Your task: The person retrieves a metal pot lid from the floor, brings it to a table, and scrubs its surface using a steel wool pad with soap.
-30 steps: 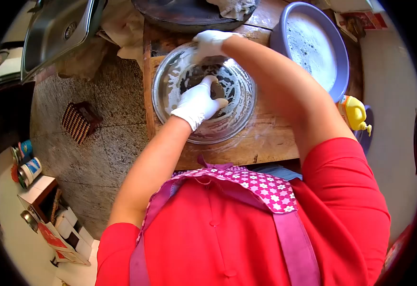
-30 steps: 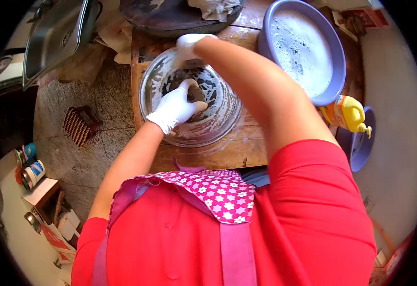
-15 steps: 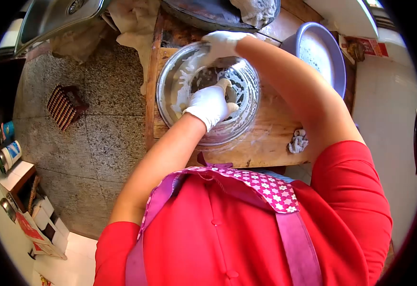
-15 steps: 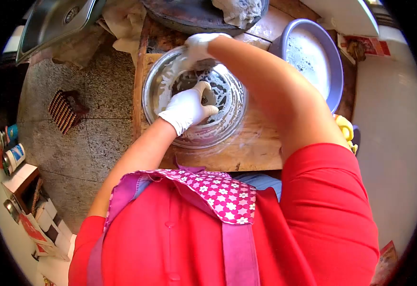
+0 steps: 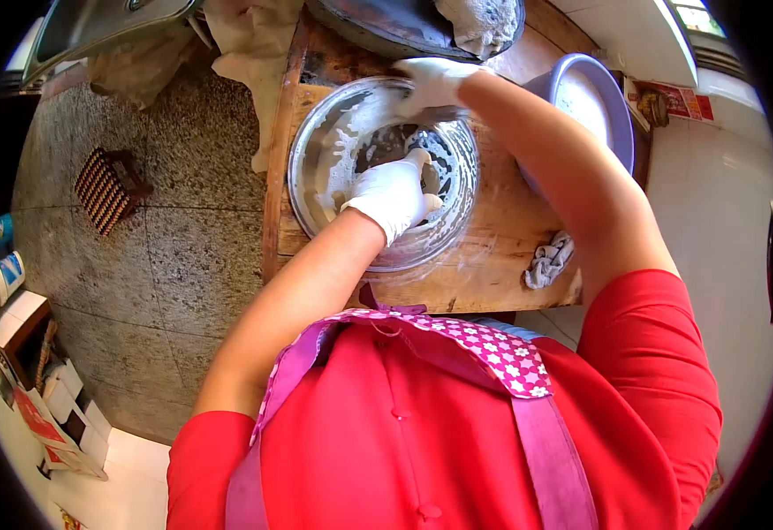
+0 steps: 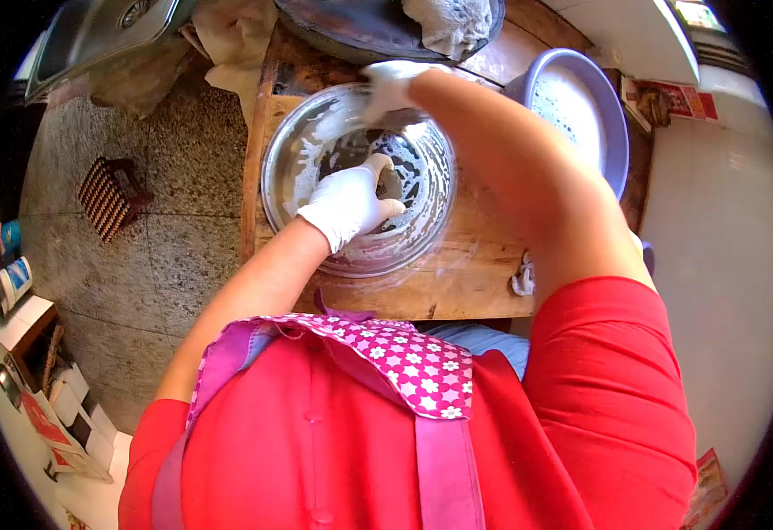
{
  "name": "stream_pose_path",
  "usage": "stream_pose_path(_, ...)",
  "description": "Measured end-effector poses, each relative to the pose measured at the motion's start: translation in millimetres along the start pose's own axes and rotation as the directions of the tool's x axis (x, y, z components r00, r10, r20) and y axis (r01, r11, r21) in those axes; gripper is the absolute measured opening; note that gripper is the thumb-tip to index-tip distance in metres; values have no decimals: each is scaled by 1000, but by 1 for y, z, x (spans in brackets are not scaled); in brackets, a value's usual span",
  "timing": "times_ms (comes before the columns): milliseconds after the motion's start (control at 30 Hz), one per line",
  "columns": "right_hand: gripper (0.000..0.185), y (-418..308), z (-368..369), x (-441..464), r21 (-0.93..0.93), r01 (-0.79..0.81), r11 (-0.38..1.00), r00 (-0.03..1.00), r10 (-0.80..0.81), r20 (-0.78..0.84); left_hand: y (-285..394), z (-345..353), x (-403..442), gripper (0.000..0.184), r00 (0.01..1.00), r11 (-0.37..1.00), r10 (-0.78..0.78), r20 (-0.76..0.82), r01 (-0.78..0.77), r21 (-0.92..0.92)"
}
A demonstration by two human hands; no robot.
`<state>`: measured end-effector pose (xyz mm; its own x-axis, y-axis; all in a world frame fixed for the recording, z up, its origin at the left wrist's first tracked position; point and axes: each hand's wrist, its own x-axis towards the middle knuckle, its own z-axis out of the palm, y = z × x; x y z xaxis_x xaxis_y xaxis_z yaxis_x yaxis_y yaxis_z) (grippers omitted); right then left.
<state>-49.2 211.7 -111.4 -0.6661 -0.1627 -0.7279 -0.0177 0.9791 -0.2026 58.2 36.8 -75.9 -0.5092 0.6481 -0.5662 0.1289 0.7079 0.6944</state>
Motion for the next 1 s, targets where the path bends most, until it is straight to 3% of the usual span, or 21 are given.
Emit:
stream_pose_path(67,102,14,1,3,-36,9,999,1000,-9,-9,-2,0,0,70,1000,1000,-2,-12,2,-13)
stream_pose_path(100,102,0,-4,-8,37,-62,997,998,62,4,-2,1,1,69,1000,1000,1,-19,-1,2)
stream_pose_path(200,102,-47,0,-11,214,33,976,999,-26,-36,-4,6,8,67,1000,1000,13,7,-13,22)
stream_pose_path(233,103,-59,9,9,-8,154,988,983,-154,-99,-5,7,10,67,999,1000,23,25,-23,19)
stream_pose_path(300,102,-94,4,9,-34,105,994,994,-103,44,-6,7,4,66,998,998,56,9,-56,-8)
stream_pose_path(367,100,-81,1,-16,12,107,994,992,-106,-67,-6,9,5,66,996,998,64,-64,-63,14)
stream_pose_path(500,99,21,13,-11,74,-98,992,994,101,-44,1,0,-2,67,1000,999,-5,-9,4,-43)
stream_pose_path(600,93,23,20,-10,17,-120,993,990,121,-75,3,0,0,66,1000,999,-11,-10,10,-45)
stream_pose_path(667,95,-14,10,-4,268,-94,959,995,84,47,2,2,-1,66,1000,1000,-16,-6,16,6)
stream_pose_path(700,97,-38,9,3,132,-20,991,999,26,-40,2,1,1,66,1000,1000,-18,-7,18,16)
stream_pose_path(733,98,-62,-1,0,98,-16,995,998,10,59,2,1,1,67,1000,1000,4,-14,-4,14)
stream_pose_path(767,97,-85,-10,-12,11,-2,1000,999,1,51,1,3,1,67,1000,1000,26,-16,-26,13)
stream_pose_path(833,96,-80,-1,3,-36,9,999,999,-8,36,-2,5,4,69,998,999,53,-40,-53,5)
stream_pose_path(900,96,-44,6,-8,92,10,996,997,-3,-77,5,0,-1,68,1000,999,-23,4,23,43)
stream_pose_path(933,92,-15,15,-11,217,-2,976,994,25,-102,4,2,-3,68,999,999,-27,-29,27,21)
stream_pose_path(967,85,-5,10,-35,298,-142,944,988,151,-9,3,3,-3,66,999,1000,-28,-31,28,-12)
stream_pose_path(1000,93,3,8,-56,279,-261,924,965,248,80,-1,5,-2,66,999,1000,7,-41,-7,-18)
